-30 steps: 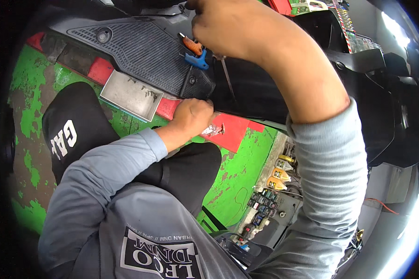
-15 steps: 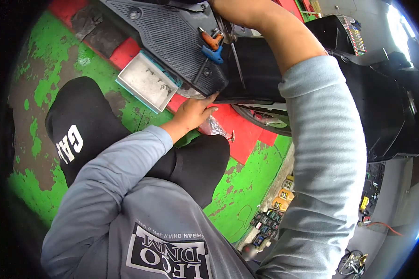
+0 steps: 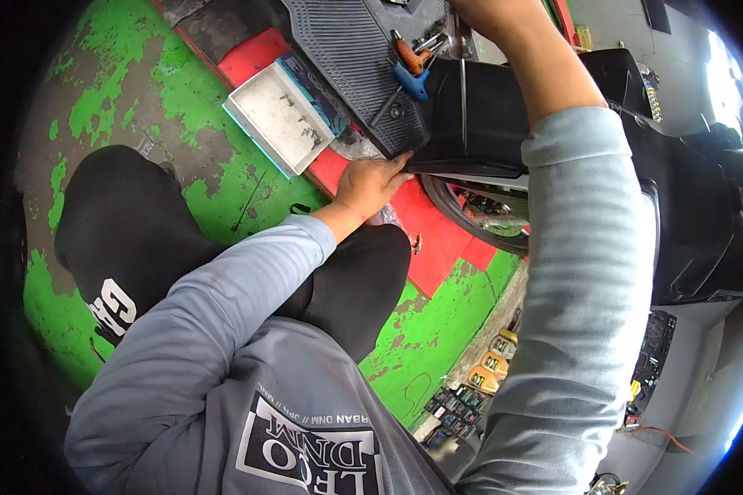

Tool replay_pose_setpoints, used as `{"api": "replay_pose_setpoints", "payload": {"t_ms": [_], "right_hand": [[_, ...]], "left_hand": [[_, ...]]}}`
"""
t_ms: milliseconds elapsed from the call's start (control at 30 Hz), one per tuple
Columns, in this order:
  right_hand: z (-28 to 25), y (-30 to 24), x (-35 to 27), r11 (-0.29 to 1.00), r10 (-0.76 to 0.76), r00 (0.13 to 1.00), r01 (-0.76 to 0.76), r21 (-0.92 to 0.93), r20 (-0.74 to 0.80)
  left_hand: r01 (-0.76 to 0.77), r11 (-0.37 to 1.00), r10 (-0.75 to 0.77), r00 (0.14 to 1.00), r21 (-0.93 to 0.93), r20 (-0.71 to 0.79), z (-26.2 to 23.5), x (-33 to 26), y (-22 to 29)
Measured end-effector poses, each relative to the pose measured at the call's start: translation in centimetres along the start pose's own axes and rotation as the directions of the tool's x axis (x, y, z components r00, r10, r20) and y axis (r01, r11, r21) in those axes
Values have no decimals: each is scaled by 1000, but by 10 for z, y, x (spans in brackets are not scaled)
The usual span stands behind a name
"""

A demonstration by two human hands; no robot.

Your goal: The person assembles a scooter by attaching body panels and securing them with screws. They use a screwdriver to fasten the front fairing and side panels, working alongside another person who assists with the rear section. The task involves aligning parts and tightening fasteners to complete the assembly.

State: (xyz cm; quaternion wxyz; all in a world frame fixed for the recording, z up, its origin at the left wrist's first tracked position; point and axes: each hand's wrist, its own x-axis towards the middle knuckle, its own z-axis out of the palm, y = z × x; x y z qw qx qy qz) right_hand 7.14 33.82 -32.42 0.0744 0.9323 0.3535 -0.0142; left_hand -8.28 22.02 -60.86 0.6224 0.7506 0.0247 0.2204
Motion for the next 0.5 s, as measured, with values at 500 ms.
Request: {"api": "replay_pose_setpoints", "payload": {"t_ms": [500], "right_hand": [[12,-13,13,994,-77,995,72,-78,-61]], "left_hand": [[37,999,-37,999,32,-3,-6,9,-6]]}}
